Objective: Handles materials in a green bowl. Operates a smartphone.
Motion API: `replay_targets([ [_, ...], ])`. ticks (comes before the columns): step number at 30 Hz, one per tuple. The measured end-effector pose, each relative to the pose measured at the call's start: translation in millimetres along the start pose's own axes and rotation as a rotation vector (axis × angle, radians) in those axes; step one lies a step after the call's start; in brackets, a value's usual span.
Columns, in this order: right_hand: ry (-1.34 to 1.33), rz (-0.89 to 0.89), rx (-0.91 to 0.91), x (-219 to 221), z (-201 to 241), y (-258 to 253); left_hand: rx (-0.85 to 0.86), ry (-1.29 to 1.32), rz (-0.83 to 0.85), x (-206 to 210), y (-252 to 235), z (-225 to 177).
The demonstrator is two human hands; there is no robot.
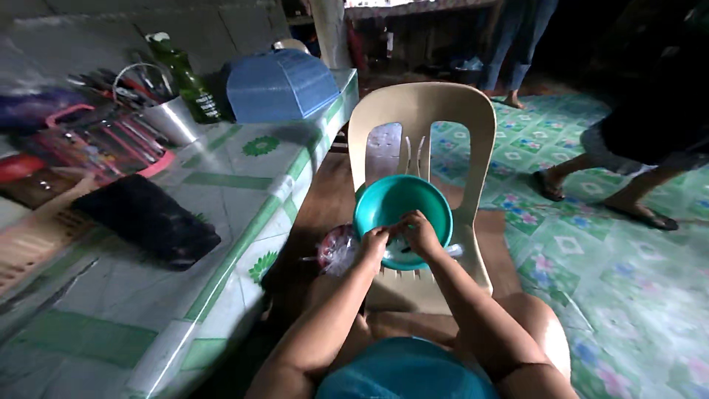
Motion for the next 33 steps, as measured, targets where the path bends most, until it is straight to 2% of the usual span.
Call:
replay_targets([
  [4, -0.205, -0.076, -0.08, 12, -5, 5, -0.161, 0.443, -0.04, 7, 0, 3],
  [8, -0.041, -0.043, -0.025, 12, -6, 8, -0.114, 0.386, -0.009, 3, -1, 8],
  [10, -0.052, -0.038, -0.019, 11, -2, 10, -0.139, 0.389, 0.009, 2, 2, 7],
  [11, -0.162, -0.038, -0.011, 11, 0, 12, -0.187, 0.461, 0.003, 3, 5, 6],
  [14, -0.825, -0.091, -0.015, 18, -6, 16, -0.334, 0.731, -0.096, 6, 3, 11],
  [16, -0.977, -0.125, 0.007, 16, -10, 16, -0.31, 0.719, -0.107, 3, 0, 16],
  [18, -0.834, -0.135, 0.066, 10, -10, 17, -0.229, 0.567, -0.1, 0, 0, 16],
  [22, -0.207, 0.044, 0.212, 7, -8, 11, -0.012, 0.091, -0.082, -5, 2, 18],
  [24, -0.028, 0.056, 0.23, 8, -5, 8, 0.002, 0.007, -0.064, -6, 1, 22],
  [25, -0.105, 0.012, 0.228, 7, -3, 10, -0.056, 0.098, -0.076, -4, 1, 21],
  [28, -0.894, -0.134, 0.218, 13, -9, 14, -0.238, 0.45, -0.137, 0, 1, 17],
  [29, -1.015, -0.127, 0.225, 13, -9, 14, -0.247, 0.484, -0.128, -1, 0, 18],
  [33, -0.944, 0.007, 0.253, 9, -21, 14, -0.224, 0.5, -0.052, -4, 2, 17],
])
Point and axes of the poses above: each hand's wrist, its own y-axis away from the middle knuckle, its own x-axis out of the palm, z = x × y, the point moved 1 cm from there along -y, towards the middle knuckle, and after that the axes turned 2 degrees about x, right-handed, at the moved point
